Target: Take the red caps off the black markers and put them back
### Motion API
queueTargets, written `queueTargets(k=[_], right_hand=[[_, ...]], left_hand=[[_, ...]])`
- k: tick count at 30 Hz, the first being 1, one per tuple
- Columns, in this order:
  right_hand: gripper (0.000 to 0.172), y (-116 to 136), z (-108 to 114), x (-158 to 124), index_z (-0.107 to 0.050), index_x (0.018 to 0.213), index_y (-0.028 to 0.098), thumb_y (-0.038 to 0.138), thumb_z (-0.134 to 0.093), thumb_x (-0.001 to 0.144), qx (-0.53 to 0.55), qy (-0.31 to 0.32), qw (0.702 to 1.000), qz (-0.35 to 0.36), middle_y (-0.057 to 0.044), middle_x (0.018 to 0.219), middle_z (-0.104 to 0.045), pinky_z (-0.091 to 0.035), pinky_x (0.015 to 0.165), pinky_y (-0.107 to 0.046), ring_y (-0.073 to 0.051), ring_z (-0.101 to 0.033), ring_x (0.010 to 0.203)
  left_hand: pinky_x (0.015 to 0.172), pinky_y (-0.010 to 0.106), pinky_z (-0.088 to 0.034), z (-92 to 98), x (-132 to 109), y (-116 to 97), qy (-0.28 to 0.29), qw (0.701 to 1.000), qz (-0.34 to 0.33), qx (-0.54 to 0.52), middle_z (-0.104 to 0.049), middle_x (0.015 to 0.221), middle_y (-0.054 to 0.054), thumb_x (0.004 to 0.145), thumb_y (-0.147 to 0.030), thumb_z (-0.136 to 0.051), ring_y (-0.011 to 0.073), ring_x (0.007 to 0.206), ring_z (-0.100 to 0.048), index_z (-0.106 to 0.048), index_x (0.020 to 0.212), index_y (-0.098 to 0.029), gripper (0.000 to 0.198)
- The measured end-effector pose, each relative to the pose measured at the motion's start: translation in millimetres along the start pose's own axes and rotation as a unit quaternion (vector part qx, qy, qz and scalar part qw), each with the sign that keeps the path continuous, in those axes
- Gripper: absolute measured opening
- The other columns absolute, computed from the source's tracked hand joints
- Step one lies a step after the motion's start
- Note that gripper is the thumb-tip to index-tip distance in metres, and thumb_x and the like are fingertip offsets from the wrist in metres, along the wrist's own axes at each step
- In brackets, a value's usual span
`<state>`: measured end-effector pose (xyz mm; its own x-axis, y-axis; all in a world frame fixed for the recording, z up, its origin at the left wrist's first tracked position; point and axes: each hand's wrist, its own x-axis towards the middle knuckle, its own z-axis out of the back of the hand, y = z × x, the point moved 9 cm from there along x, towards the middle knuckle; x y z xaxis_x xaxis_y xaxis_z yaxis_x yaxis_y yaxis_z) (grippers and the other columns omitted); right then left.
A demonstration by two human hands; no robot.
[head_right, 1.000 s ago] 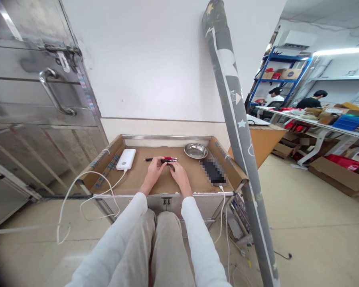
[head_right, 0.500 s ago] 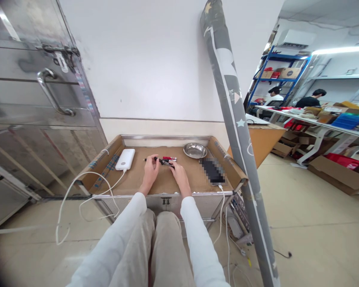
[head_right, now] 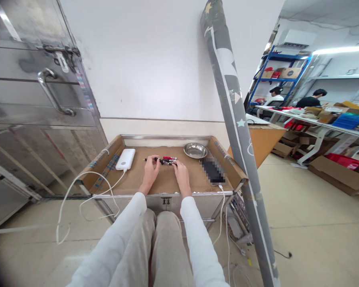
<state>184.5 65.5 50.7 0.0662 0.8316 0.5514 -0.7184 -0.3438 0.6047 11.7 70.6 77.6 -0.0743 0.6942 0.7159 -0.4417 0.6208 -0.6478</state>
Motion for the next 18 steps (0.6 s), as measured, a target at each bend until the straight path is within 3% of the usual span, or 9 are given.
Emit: queueTargets(k=[4, 8, 11, 18], right_hand=[[0.025, -0.5, 8.9, -0.7, -0.063, 0.102, 0.017, 0.026, -0.041, 0.094, -0.010, -0.039, 0.999, -0.003, -0.010, 0.102, -0.068, -0.047, 0.087, -0.035, -0.022, -0.063, 0.093], [0.028, 0.4, 8.8, -0.9, -0.064, 0.101, 0.016, 0.026, -0.039, 0.095, -0.015, -0.042, 0.999, 0.007, -0.010, 0.101, -0.067, -0.046, 0.088, -0.035, -0.022, -0.062, 0.092], [0.029, 2.3, 6.6, -1.0, -0.065, 0.101, 0.016, 0.025, -0.039, 0.095, -0.023, -0.034, 0.999, 0.020, -0.010, 0.100, -0.067, -0.046, 0.087, -0.035, -0.021, -0.060, 0.093], [0.021, 17.5, -7.1, -1.2, -0.068, 0.095, 0.021, 0.023, -0.047, 0.092, -0.042, 0.037, 0.994, 0.097, -0.007, 0.097, -0.064, -0.046, 0.087, -0.035, -0.022, -0.055, 0.095]], left_hand=[[0.077, 0.027, -0.051, -24.8, -4.0, 0.2, 0.136, 0.990, 0.006, -0.035, -0.063, 0.095, 0.004, 0.088, -0.022, -0.052, 0.0139, 0.083, -0.062, -0.053, 0.099, -0.019, 0.011], [0.078, 0.029, -0.049, -45.0, -14.7, -4.1, 0.266, 0.964, -0.018, 0.022, -0.065, 0.088, 0.002, 0.087, -0.023, -0.055, 0.0157, 0.082, -0.060, -0.058, 0.090, -0.021, 0.005], [0.079, 0.030, -0.048, -47.0, -17.2, -1.4, 0.284, 0.956, -0.016, 0.069, -0.065, 0.090, 0.001, 0.087, -0.022, -0.055, 0.0172, 0.086, -0.060, -0.059, 0.090, -0.022, 0.005], [0.083, 0.032, -0.050, -44.4, -14.5, 15.4, 0.239, 0.964, 0.012, 0.116, -0.056, 0.102, 0.005, 0.090, -0.022, -0.051, 0.0173, 0.088, -0.061, -0.059, 0.095, -0.021, 0.010]])
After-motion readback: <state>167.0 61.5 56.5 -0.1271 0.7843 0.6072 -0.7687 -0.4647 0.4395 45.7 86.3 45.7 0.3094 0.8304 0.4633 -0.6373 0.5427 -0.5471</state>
